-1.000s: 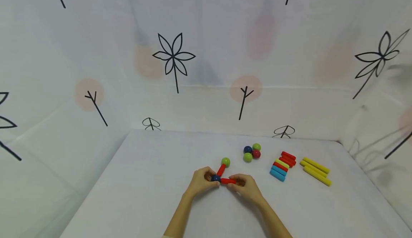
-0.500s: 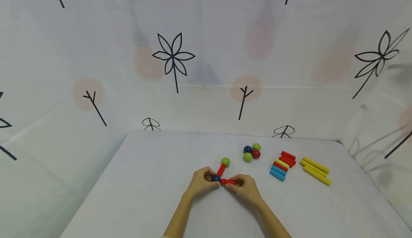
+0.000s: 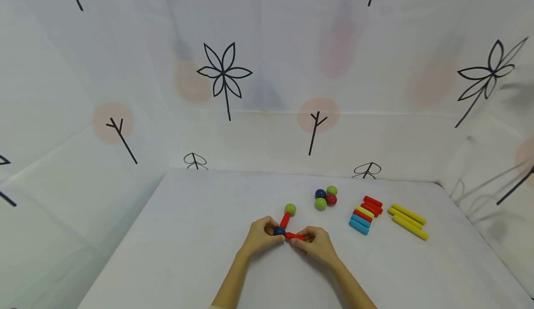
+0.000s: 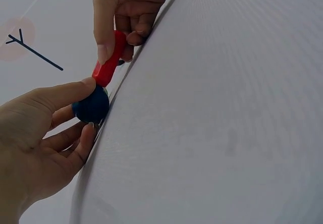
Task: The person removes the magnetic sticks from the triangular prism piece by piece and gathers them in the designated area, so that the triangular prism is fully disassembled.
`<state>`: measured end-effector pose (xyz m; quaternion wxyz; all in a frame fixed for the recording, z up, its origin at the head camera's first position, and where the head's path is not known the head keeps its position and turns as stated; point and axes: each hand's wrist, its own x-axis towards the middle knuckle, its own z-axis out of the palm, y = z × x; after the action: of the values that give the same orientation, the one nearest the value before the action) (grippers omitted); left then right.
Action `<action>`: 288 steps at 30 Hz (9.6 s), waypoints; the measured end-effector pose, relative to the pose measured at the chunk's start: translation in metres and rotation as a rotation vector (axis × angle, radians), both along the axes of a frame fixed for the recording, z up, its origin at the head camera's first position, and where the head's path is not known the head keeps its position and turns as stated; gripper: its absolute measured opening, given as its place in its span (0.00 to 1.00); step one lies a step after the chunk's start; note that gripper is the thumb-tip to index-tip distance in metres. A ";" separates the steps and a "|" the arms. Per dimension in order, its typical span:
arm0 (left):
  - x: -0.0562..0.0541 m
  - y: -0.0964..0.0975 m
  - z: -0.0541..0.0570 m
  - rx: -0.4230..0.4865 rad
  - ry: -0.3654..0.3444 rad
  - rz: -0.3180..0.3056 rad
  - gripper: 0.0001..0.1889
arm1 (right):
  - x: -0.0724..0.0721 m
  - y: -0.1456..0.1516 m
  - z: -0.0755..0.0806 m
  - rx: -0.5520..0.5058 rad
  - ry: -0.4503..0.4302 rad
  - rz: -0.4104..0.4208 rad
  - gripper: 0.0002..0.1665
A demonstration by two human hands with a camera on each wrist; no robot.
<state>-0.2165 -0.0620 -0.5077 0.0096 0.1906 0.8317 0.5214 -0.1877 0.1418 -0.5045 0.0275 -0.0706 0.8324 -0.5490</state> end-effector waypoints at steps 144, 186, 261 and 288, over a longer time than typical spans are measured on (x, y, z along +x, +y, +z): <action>-0.007 0.007 -0.001 -0.115 0.123 -0.034 0.08 | -0.023 0.017 0.012 0.313 0.078 0.018 0.20; -0.007 0.007 -0.010 -0.037 0.106 -0.036 0.11 | -0.018 0.020 0.005 0.296 0.156 0.137 0.15; -0.006 0.003 -0.011 -0.040 0.059 -0.017 0.09 | -0.053 0.040 -0.005 0.220 0.132 -0.441 0.25; -0.008 0.001 -0.014 -0.035 0.052 -0.020 0.09 | -0.042 0.037 0.004 0.173 0.071 -0.435 0.27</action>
<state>-0.2247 -0.0609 -0.5215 -0.0037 0.2121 0.8389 0.5013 -0.2295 0.1792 -0.5009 -0.1150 0.0938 0.8723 -0.4660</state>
